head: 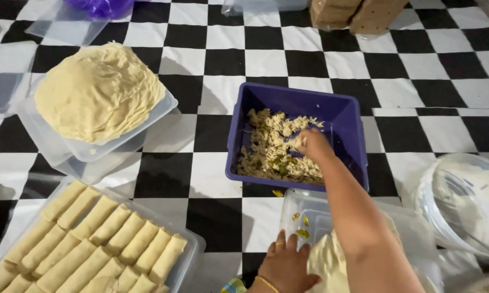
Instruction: Assembling food rolls by placing filling on dough wrappers and rolling them up into tight cylinders.
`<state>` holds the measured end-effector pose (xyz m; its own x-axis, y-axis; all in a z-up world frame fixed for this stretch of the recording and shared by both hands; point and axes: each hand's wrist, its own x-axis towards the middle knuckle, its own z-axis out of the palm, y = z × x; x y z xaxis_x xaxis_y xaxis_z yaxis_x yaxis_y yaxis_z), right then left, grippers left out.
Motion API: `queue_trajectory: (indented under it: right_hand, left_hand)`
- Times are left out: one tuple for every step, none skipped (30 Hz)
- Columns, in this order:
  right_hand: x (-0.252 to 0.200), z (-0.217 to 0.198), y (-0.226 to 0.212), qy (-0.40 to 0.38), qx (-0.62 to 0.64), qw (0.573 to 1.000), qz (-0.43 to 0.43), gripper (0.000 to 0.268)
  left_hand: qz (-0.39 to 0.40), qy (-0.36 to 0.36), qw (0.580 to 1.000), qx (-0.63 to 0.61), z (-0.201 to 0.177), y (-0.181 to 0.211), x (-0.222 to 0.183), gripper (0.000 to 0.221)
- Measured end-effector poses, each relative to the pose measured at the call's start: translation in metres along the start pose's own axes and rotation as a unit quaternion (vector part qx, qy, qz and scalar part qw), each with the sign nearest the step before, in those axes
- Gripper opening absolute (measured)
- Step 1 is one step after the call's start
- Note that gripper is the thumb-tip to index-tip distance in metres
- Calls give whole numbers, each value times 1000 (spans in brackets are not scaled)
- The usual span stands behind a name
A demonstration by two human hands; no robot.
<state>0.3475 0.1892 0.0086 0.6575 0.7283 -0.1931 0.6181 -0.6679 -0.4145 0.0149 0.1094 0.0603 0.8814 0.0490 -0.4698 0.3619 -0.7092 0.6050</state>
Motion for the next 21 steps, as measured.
queue_trajectory:
  right_hand:
    - [-4, -5, 8, 4, -3, 1000, 2, 28]
    - [-10, -10, 17, 34, 84, 994, 59, 42]
    - [-17, -15, 26, 66, 169, 977, 116, 61]
    - [-30, -22, 27, 70, 167, 976, 118, 61]
    - [-41, -31, 27, 63, 327, 933, 139, 37]
    - [-52, -40, 28, 55, 478, 863, 152, 17]
    - [-63, -47, 31, 60, 476, 864, 153, 17]
    - [-74, -53, 34, 48, 533, 836, 125, 15]
    - [-85, -58, 38, 35, 588, 802, 98, 17]
    - [-100, -68, 39, 41, 586, 803, 100, 17]
    - [-114, -75, 39, 46, 597, 796, 88, 20]
    - [-128, -82, 40, 52, 607, 789, 76, 23]
    - [-146, -85, 44, 56, 608, 788, 83, 23]
    - [-163, -87, 47, 90, 593, 797, 71, 26]
    - [-182, -89, 52, 124, 577, 805, 62, 29]
    - [-202, -80, 71, 128, 577, 803, 72, 29]
    - [-219, -75, 88, 124, 520, 842, 81, 28]
    - [-237, -70, 105, 117, 460, 876, 90, 28]
    - [-257, -63, 113, 120, 458, 876, 93, 28]
    - [-278, -57, 121, 94, 422, 898, 79, 33]
    - [-298, -49, 129, 67, 387, 917, 65, 40]
  left_hand:
    - [5, 1, 1000, 1, 0, 0, 0, 78]
    - [-5, 6, 1000, 6, 0, 0, 0, 75]
    - [-13, 10, 1000, 11, 1, 1, -1, 71]
    - [-8, 10, 1000, 12, 5, -1, 2, 71]
    - [-15, 33, 999, 19, 6, -3, 6, 68]
    - [-22, 56, 998, 25, 8, -4, 11, 66]
    - [-16, 58, 998, 26, 4, -6, 11, 66]
    - [-20, 72, 997, 26, 0, -7, 12, 65]
    - [-23, 84, 996, 26, -4, -9, 13, 65]
    - [-17, 83, 996, 27, 2, -17, 18, 65]
    - [-4, 117, 992, 37, 8, -26, 24, 61]
    - [8, 151, 987, 46, 14, -36, 31, 57]
    - [13, 144, 988, 46, 4, -31, 25, 57]
    - [-14, 111, 993, 32, -6, -26, 20, 58]
    - [-41, 77, 996, 17, -15, -22, 15, 60]
    - [-37, 67, 997, 17, -17, -19, 11, 60]
    - [-45, 68, 996, 28, -23, -16, 8, 59]
    - [-53, 70, 995, 39, -29, -12, 6, 58]
    - [-49, 67, 996, 38, -24, -15, 10, 58]
    - [-48, 72, 996, 24, -20, -18, 14, 58]
    - [-49, 76, 996, 10, -15, -22, 17, 58]
